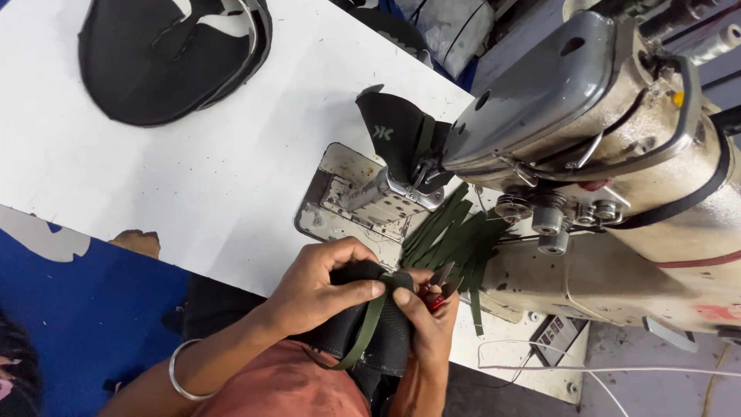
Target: The person uses a sewing machine to stitch a green strap onto a black sandal sole. They repeatedly guide the sandal under the needle, sew sections of the strap, and use scissors to cut the thread between operations.
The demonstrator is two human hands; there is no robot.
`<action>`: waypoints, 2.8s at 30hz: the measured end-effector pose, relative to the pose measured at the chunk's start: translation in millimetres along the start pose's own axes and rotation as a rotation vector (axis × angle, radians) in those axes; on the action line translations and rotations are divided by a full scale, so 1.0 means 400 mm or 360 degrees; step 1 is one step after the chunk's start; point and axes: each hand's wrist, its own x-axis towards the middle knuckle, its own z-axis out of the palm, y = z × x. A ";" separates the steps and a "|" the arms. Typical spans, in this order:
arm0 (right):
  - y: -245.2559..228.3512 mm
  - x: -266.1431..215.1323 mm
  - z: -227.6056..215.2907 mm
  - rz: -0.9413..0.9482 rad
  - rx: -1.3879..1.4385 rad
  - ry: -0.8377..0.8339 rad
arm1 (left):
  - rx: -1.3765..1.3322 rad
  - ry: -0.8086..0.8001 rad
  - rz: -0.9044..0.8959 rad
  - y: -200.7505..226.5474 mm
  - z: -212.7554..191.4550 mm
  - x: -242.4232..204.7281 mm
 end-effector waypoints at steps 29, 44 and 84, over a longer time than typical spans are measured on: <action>-0.125 0.219 0.086 -0.0197 -0.0722 0.0148 | 0.0904 0.0079 0.0509 0.052 -0.040 0.238; -0.155 0.239 0.126 -0.0158 -0.0489 0.0223 | 0.0985 0.0093 0.0279 0.064 -0.058 0.294; -0.158 0.112 -0.253 -0.1857 -0.1723 0.1331 | 0.1024 0.0180 0.0336 0.054 -0.048 0.293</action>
